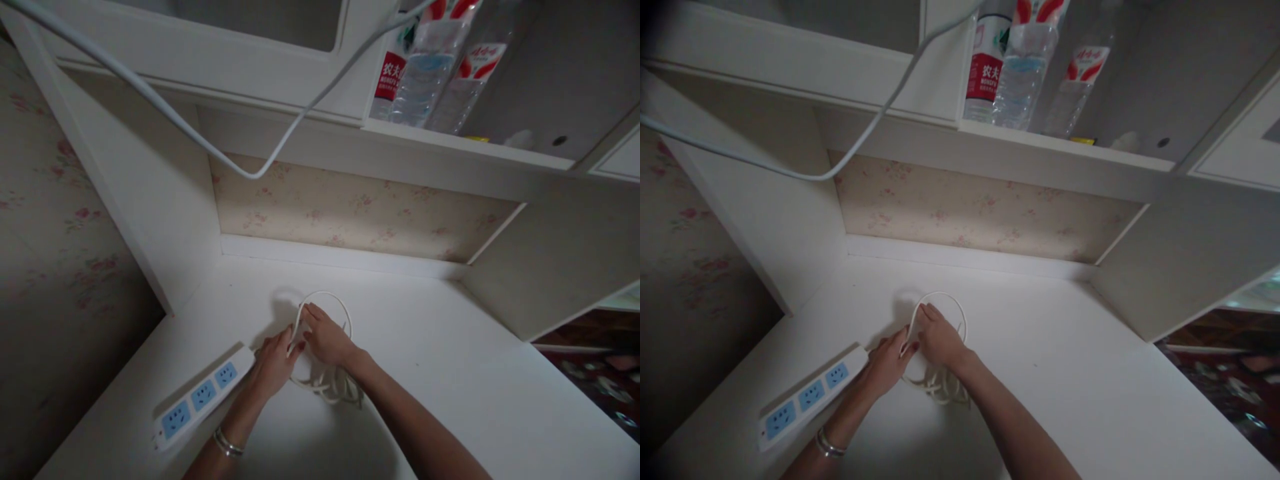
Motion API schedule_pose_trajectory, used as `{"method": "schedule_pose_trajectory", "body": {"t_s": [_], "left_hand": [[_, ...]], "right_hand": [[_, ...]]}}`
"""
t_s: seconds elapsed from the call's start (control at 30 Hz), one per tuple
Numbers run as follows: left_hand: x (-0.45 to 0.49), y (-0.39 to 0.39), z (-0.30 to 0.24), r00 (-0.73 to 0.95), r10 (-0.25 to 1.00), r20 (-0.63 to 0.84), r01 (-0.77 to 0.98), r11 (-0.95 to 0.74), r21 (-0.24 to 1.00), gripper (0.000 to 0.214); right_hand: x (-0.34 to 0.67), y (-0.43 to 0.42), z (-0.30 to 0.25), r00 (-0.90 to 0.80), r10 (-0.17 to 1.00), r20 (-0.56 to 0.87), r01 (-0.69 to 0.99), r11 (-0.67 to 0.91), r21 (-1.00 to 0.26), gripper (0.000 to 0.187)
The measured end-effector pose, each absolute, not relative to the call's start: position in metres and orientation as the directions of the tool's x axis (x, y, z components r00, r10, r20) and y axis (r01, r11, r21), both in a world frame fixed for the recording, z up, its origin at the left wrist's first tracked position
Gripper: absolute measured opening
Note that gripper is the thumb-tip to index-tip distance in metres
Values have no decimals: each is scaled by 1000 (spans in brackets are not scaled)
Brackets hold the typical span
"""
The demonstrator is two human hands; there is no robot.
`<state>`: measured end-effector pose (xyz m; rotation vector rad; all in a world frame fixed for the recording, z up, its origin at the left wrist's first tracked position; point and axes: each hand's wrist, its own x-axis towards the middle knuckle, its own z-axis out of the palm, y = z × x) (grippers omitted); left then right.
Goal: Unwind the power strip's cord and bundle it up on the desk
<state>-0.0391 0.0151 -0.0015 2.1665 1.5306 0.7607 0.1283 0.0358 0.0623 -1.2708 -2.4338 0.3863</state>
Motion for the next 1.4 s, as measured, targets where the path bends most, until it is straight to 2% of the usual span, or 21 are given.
{"method": "schedule_pose_trajectory", "body": {"t_s": [0.07,0.13,0.2,0.3,0.43,0.53,0.6,0.67,0.77,0.9,0.97,1.07,1.13,1.23,1.27,1.33,1.4], "left_hand": [[-39,13,0,265,942,206,720,-335,608,34],[-40,11,0,245,945,215,711,-326,623,37],[-41,11,-1,228,947,226,713,-320,623,40],[-40,10,1,218,949,229,746,-313,587,41],[-41,9,7,234,947,218,749,-319,581,38],[-48,13,10,251,949,189,755,-314,576,36],[-56,20,9,227,957,179,783,-289,551,36],[-62,27,5,198,963,183,808,-266,526,34],[-64,36,-1,207,950,234,829,-297,475,33],[-55,40,-8,235,922,307,870,-340,355,34],[-51,41,-10,209,922,326,891,-317,326,35],[-46,44,-11,151,928,339,895,-274,351,33],[-42,46,-12,114,932,344,885,-252,391,30],[-35,45,-15,86,936,343,881,-232,411,31],[-33,44,-15,99,934,342,885,-240,399,33],[-31,40,-15,159,923,350,895,-285,344,35],[-31,33,-11,243,898,367,902,-348,255,34]], "right_hand": [[131,40,69,-591,799,110,754,595,-278,58],[132,44,76,-641,767,26,753,635,-175,40],[132,45,83,-680,730,-64,731,670,-126,27],[131,45,94,-714,691,-115,699,691,-186,30],[147,53,115,-691,722,-28,705,665,-246,37],[196,67,135,-565,824,38,783,550,-289,38],[247,76,146,-360,932,51,860,352,-370,40],[306,78,149,-111,992,55,889,124,-441,43],[382,65,134,153,987,51,843,-104,-528,45],[422,22,96,278,960,-38,746,-241,-620,48],[417,-4,82,238,957,-167,669,-286,-686,52],[387,-43,79,27,945,-325,635,-267,-725,53],[358,-63,84,-193,922,-335,684,-119,-720,41],[305,-79,92,-397,844,-362,794,118,-596,27],[288,-80,93,-405,846,-347,846,202,-494,27],[255,-75,94,-369,881,-296,925,316,-213,19],[227,-63,95,-398,885,-243,916,398,-51,23]]}}
